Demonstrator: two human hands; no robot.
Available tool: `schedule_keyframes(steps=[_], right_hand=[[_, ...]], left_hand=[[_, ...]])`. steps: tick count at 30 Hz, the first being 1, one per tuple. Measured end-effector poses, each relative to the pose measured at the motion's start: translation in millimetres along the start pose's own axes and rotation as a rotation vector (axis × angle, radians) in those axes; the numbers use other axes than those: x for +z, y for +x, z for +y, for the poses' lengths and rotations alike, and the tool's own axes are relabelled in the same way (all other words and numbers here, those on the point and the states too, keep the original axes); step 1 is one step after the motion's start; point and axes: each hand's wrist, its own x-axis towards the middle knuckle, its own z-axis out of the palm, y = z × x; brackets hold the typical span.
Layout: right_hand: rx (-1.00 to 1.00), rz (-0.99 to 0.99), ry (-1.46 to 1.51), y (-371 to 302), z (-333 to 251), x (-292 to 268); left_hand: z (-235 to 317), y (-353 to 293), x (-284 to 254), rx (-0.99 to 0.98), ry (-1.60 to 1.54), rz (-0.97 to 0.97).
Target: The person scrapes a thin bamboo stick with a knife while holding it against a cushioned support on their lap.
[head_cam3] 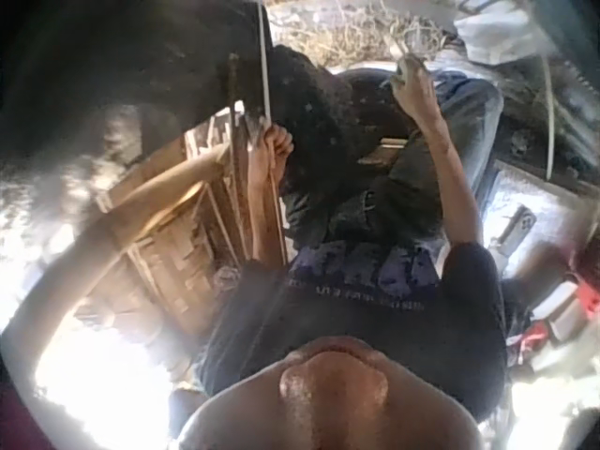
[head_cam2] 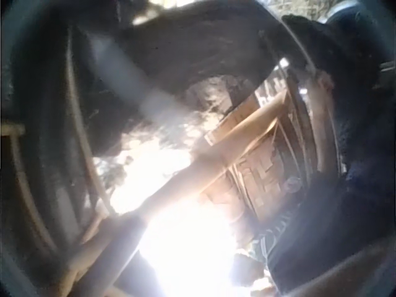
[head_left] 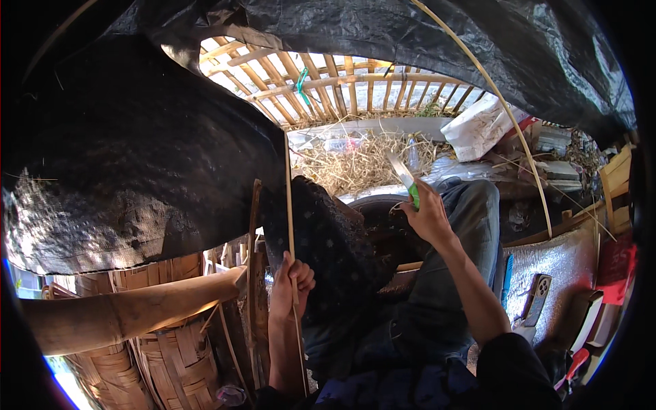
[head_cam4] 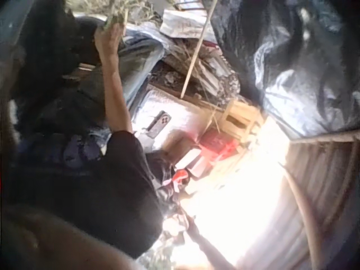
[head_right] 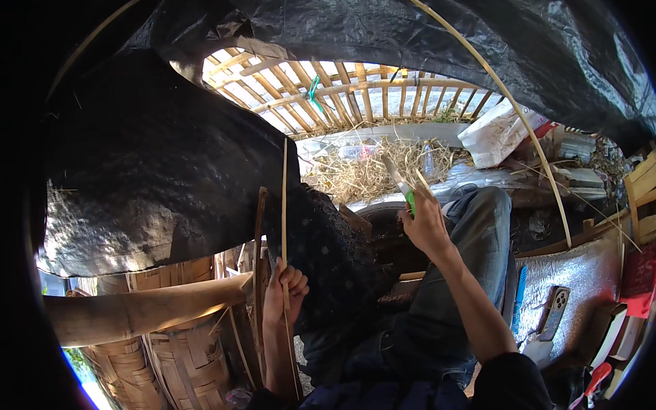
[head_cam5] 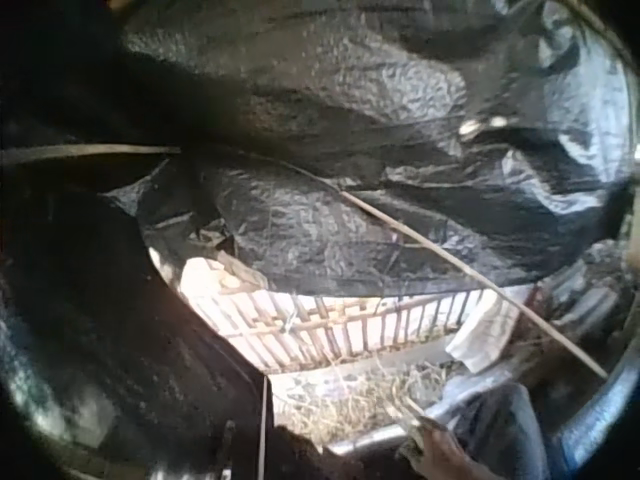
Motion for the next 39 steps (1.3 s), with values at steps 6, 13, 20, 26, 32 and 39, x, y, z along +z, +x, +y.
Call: schedule_keyframes(steps=[6,13,20,26,32,39], right_hand=[[0.250,-0.567,0.302,15,-62,13],[-0.091,-0.532,0.187,-4,-81,52],[0.008,-0.814,0.024,19,-88,73],[-0.161,-0.639,0.056,28,-71,95],[-0.189,-0.800,-0.025,25,-86,90],[-0.041,-0.803,-0.074,33,-84,108]], left_hand=[[-9,-17,-6,0.001,0.431,0.040],[6,-51,8,0.093,1.155,0.289],[-10,-51,-1,0.185,1.365,0.311],[-4,-49,1,0.101,1.283,0.330],[-18,-50,-4,0.153,1.382,0.404],[-23,-56,14,0.223,1.439,0.401]])
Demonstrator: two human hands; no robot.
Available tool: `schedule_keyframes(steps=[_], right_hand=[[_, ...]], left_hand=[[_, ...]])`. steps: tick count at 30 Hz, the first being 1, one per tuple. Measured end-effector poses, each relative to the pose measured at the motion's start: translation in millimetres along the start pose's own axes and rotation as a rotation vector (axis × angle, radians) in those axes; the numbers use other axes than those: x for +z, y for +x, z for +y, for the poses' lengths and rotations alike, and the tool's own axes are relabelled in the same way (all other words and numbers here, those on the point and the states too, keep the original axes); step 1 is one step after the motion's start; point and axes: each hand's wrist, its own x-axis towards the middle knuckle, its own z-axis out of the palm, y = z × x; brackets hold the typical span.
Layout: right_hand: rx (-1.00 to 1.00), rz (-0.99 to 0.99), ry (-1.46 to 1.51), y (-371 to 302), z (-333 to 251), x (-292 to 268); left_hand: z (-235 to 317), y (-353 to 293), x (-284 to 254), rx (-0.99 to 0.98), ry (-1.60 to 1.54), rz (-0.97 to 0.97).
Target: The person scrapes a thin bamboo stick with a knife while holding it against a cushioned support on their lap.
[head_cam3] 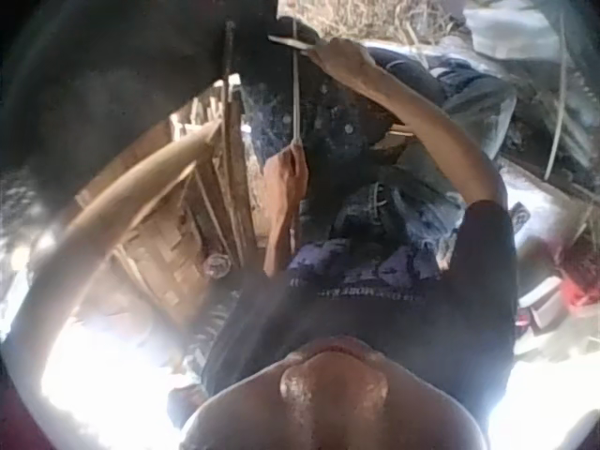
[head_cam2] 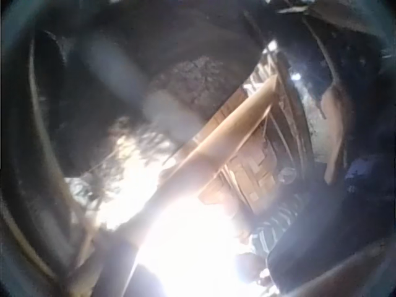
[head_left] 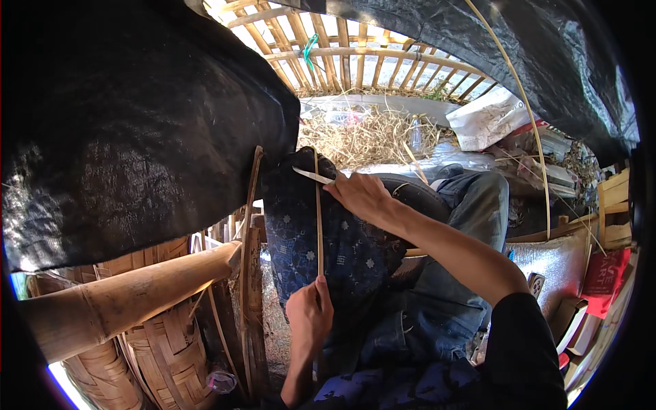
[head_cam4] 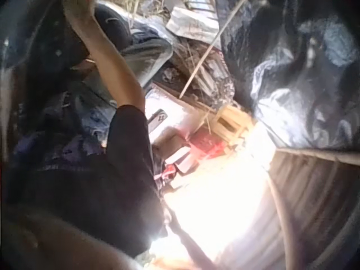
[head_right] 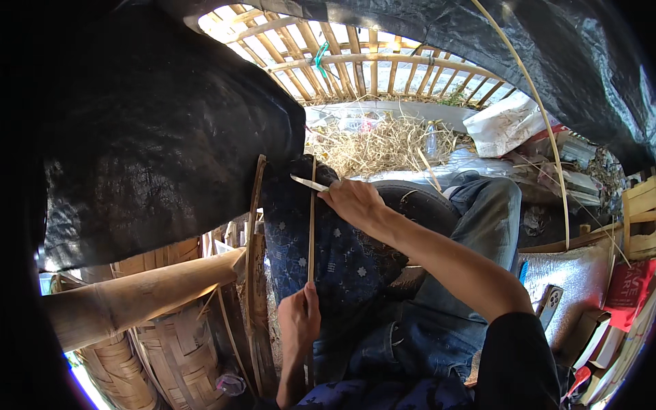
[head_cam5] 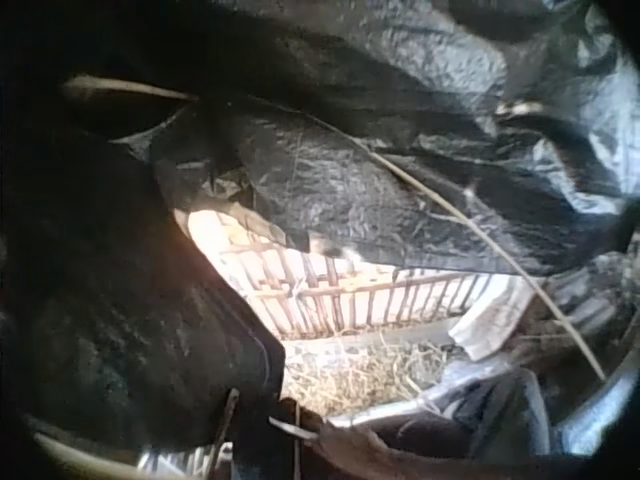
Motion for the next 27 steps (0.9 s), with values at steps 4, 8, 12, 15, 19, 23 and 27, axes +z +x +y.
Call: schedule_keyframes(steps=[4,8,12,15,19,23,27], right_hand=[[0.054,-0.052,-0.029,21,11,2],[0.036,0.034,-0.070,38,24,15],[0.264,0.132,-0.009,48,106,41],[0.434,0.177,0.127,32,97,22],[0.557,0.030,0.847,5,29,-11],[0.372,0.178,1.100,-2,-14,-6],[0.379,0.201,0.776,5,-3,1]], left_hand=[[-7,1,-3,-0.083,-0.088,-0.064],[-11,-7,-5,-0.095,-0.105,-0.059],[-10,-10,-11,-0.116,-0.155,-0.109],[-9,-11,-13,-0.161,-0.153,-0.108],[-2,-5,-10,-0.084,0.029,-0.006],[2,-4,-4,0.009,0.131,0.068],[7,-5,-3,0.035,0.107,0.073]])
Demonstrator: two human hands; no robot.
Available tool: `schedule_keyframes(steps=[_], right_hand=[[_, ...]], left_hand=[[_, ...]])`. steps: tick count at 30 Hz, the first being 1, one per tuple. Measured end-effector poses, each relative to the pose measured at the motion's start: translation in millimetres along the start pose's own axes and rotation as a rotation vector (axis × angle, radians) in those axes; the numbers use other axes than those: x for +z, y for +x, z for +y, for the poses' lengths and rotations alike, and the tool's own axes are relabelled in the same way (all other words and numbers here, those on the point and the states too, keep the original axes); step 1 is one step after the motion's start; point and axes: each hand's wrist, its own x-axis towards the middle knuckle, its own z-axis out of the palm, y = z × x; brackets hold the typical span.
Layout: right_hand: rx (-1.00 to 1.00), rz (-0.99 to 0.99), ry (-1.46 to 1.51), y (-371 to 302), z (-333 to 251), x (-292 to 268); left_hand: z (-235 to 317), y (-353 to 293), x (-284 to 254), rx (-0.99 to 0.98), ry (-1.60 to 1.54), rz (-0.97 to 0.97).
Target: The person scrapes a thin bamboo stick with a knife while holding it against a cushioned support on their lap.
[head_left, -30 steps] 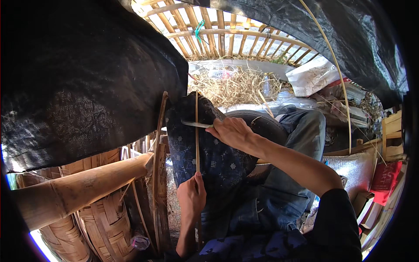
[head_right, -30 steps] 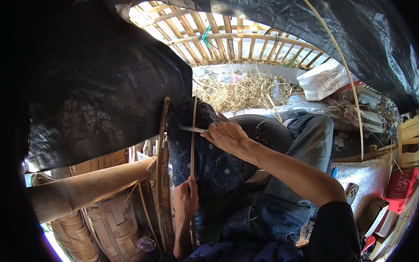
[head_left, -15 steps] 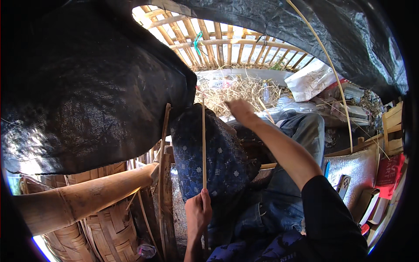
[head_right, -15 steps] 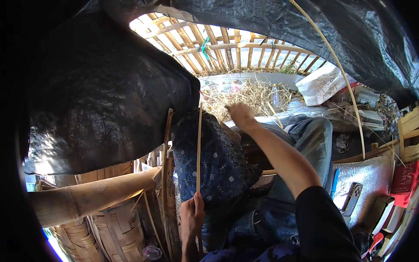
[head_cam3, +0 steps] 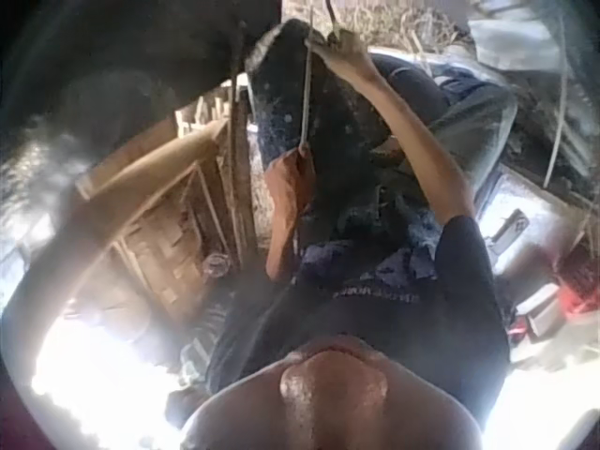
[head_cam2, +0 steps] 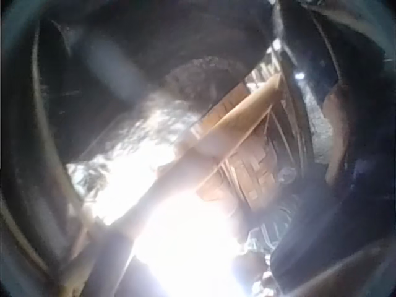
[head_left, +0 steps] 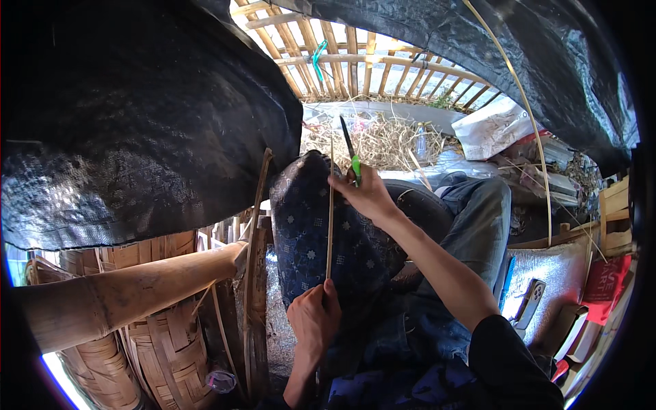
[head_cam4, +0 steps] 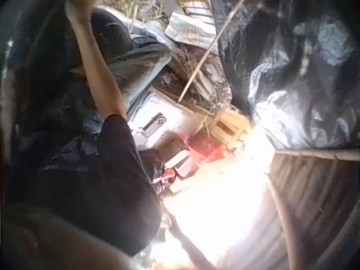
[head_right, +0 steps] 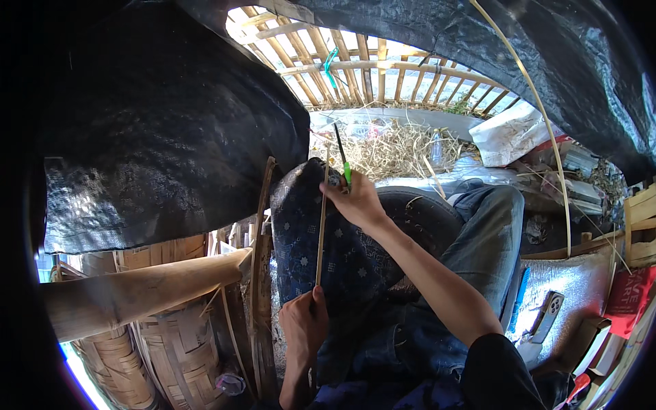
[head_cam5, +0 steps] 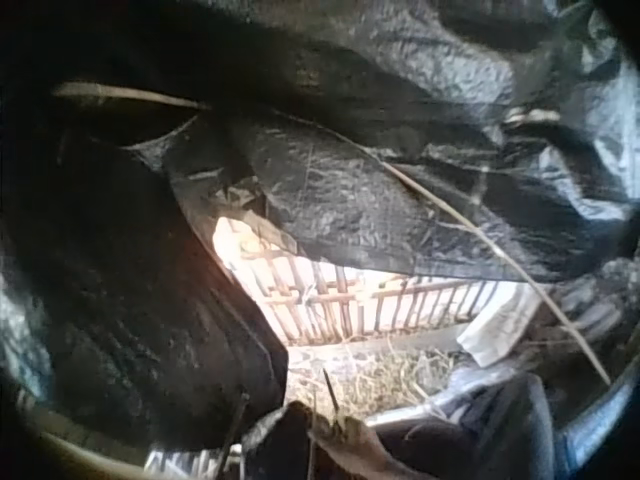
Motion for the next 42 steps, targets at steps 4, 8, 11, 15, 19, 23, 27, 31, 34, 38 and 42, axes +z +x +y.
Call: schedule_keyframes(steps=[4,8,11,15,19,23,27,31,34,38,42], right_hand=[[-0.456,-0.032,-0.463,11,18,-23],[-0.446,-0.079,-0.794,-4,6,-32],[-0.353,-0.145,-0.830,7,9,-30],[-0.278,-0.141,-0.872,43,44,-33],[-0.069,-0.092,-0.652,45,42,-33],[0.237,-0.177,0.088,11,5,-18],[0.121,-0.154,0.179,4,-2,-4],[0.251,-0.134,0.250,0,-23,-8],[0.099,-0.129,0.118,6,-14,-3],[0.152,-0.059,0.444,14,-23,-4],[0.217,-0.010,0.605,49,-37,-23]], left_hand=[[-3,-2,-1,-0.019,0.010,-0.001],[-10,-2,4,-0.029,0.075,-0.006],[-12,-7,6,0.009,0.096,0.008],[-8,-11,8,0.055,0.089,0.012],[-6,-8,4,-0.031,0.032,-0.003],[-8,-7,7,-0.046,0.062,0.030],[-7,-5,5,-0.027,0.035,0.018],[-3,-5,2,-0.032,0.005,0.029],[2,-6,1,-0.015,0.001,0.030],[-4,-2,-9,-0.036,-0.105,-0.068],[-34,2,-25,-0.281,-0.927,-0.360]])
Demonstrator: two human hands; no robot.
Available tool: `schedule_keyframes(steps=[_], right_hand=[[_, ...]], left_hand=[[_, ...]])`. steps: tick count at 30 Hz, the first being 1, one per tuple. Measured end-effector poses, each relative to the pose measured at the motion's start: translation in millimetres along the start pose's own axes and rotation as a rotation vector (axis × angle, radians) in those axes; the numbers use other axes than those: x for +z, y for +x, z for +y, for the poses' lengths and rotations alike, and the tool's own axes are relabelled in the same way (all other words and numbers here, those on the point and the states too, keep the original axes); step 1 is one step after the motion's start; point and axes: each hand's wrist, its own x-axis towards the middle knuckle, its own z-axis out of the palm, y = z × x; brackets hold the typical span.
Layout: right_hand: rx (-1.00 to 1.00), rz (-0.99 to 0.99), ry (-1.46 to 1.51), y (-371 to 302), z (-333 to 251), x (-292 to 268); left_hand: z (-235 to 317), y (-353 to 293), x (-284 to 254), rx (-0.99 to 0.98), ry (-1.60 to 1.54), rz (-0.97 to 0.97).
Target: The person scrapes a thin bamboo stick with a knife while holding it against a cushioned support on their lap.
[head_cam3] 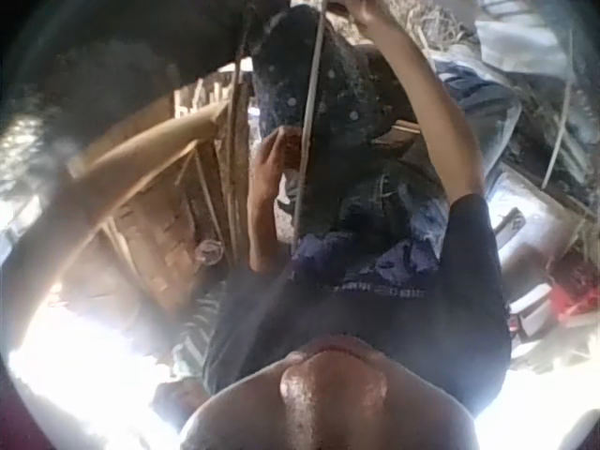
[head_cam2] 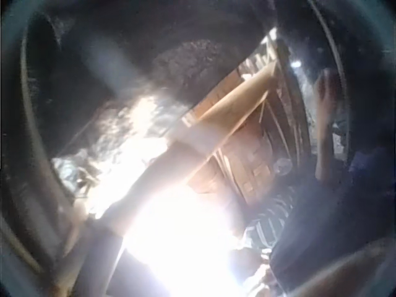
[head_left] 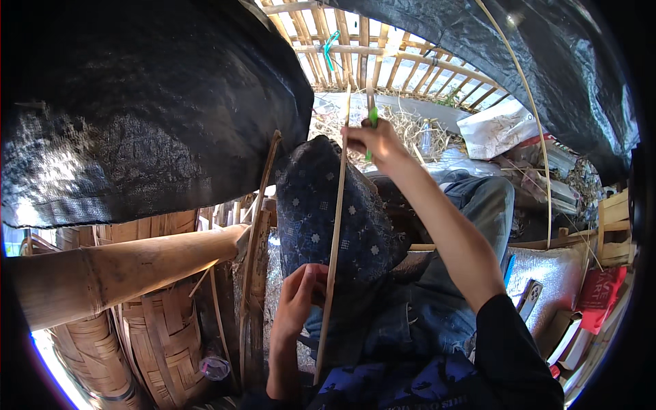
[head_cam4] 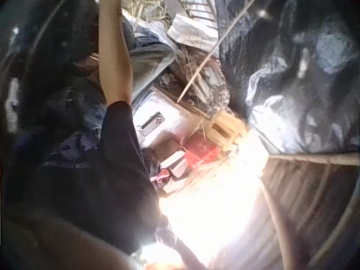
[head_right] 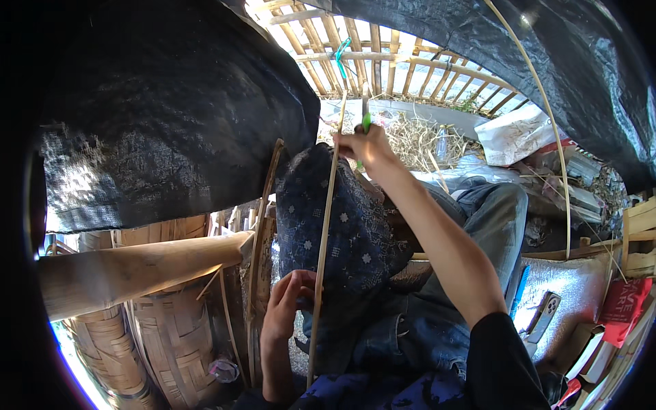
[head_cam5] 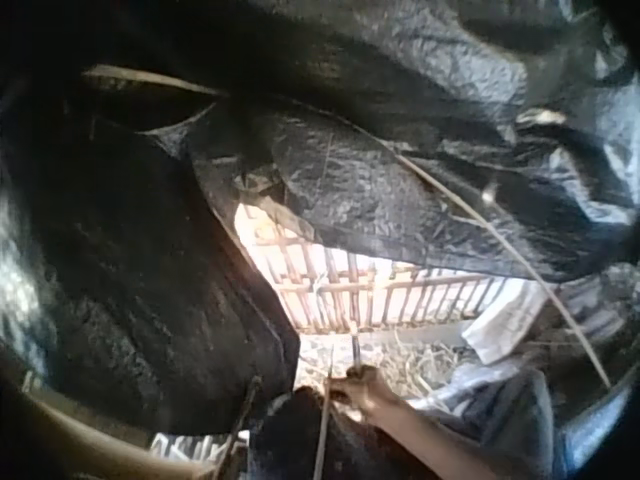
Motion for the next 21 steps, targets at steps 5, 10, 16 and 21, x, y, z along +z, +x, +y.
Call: schedule_keyframes(steps=[5,10,16,21], right_hand=[[-0.050,0.028,0.023,50,-11,-6],[-0.187,0.034,-0.092,47,-2,-9],[-0.122,-0.354,-1.019,-57,20,-27],[-0.394,-0.417,-1.045,-124,28,-28]], left_hand=[[-15,-10,-12,-0.058,-0.112,-0.122],[-21,-4,-3,0.018,-0.032,0.068],[-11,16,2,0.102,0.178,0.362],[-1,27,11,0.257,0.455,0.423]])
